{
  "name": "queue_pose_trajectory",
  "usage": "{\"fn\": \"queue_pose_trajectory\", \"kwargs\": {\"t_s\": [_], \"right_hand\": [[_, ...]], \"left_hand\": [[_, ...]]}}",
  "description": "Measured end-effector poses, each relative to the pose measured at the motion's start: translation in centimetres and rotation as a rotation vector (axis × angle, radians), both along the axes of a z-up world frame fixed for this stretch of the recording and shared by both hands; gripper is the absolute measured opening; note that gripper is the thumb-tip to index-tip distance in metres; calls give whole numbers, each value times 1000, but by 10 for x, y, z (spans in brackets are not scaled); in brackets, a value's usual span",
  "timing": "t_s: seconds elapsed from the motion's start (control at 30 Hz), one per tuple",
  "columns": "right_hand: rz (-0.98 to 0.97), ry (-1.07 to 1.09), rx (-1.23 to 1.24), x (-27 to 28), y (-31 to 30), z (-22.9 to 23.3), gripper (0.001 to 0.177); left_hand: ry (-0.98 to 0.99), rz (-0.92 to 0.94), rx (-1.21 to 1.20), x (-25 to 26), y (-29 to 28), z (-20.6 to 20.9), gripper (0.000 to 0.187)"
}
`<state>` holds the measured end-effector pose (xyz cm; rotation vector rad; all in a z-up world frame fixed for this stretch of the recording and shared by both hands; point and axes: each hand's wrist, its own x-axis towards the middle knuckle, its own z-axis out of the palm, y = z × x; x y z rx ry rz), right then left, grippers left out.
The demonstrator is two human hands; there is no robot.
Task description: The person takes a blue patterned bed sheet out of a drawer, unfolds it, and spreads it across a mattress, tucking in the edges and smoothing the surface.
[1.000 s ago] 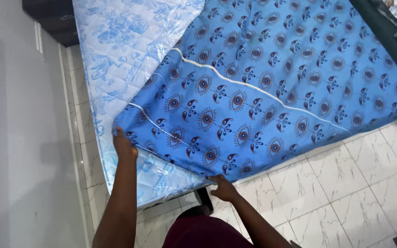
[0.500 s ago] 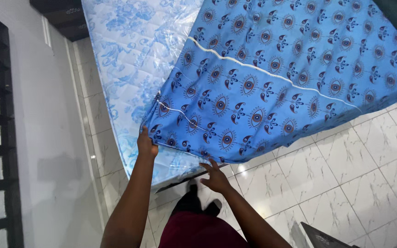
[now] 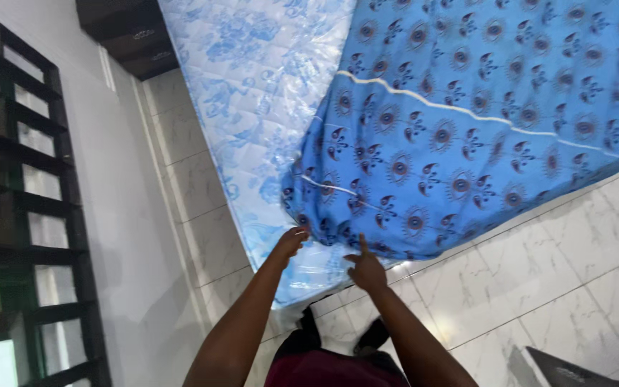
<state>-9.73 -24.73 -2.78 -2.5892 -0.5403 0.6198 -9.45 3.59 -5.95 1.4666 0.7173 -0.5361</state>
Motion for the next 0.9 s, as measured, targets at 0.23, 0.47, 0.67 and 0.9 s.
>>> {"fn": "queue_pose_trajectory", "kwargs": {"t_s": [0.23, 0.47, 0.67, 0.9], "right_hand": [[-28, -103, -152, 31, 38, -24, 48], [-86, 3, 93, 22, 56, -5, 67], [-309, 476, 321, 10, 67, 71, 67], [15, 254, 272, 11, 62, 68, 61]], "left_hand": [[88, 154, -290, 17, 38, -20, 60], [47, 326, -502, 57, 28, -24, 43], [-212, 765, -915, 117, 33, -35, 37], [-345, 842, -532, 172, 97, -3, 85]]}}
